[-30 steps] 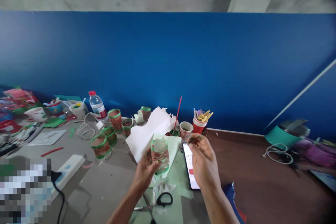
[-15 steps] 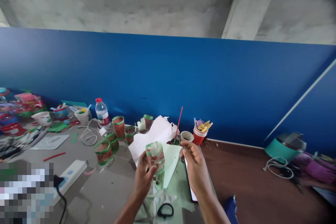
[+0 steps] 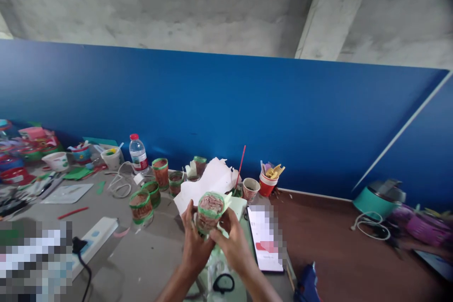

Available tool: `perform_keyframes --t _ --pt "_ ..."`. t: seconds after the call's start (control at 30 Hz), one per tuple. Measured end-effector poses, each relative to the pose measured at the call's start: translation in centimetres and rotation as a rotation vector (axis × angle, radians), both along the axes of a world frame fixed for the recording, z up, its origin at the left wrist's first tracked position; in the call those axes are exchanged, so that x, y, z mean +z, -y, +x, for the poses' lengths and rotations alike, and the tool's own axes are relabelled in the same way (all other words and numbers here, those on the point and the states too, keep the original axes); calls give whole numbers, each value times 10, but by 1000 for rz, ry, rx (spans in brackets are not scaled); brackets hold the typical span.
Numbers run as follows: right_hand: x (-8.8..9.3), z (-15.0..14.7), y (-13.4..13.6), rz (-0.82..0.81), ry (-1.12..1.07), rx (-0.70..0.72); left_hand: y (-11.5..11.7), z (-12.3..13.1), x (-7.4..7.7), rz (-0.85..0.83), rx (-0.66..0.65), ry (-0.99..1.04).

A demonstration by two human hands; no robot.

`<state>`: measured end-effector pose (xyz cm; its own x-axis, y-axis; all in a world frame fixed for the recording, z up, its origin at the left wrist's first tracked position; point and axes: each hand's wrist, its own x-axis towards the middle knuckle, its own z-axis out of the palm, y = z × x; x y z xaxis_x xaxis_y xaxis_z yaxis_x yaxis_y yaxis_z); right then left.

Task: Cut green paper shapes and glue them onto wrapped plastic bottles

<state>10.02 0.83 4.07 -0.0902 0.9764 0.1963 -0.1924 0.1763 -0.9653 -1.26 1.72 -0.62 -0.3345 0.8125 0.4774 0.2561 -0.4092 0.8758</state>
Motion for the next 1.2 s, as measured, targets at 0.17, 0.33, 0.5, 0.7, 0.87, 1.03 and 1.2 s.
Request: perform_keyframes --t 0.17,0.33,0.5,0.7,0.87,1.03,1.2 --pt "1 24 -12 -82 -283 -16 0 -1 4 -1 -352 461" --pt "-6 37 -21 -208 -419 99 -10 0 5 -103 -477 625" --pt "-12 36 -25 -256 -489 171 -8 3 5 -203 -647 560" --pt "-14 35 -26 -276 -510 155 -7 4 11 -186 -743 524" --pt "-14 32 -26 -315 -488 100 -6 3 12 -223 -713 529" --pt "-21 32 -29 -358 -484 7 -6 0 12 -223 -700 525" --pt "-30 39 -37 -354 -533 -177 -14 -2 6 -198 -656 575"
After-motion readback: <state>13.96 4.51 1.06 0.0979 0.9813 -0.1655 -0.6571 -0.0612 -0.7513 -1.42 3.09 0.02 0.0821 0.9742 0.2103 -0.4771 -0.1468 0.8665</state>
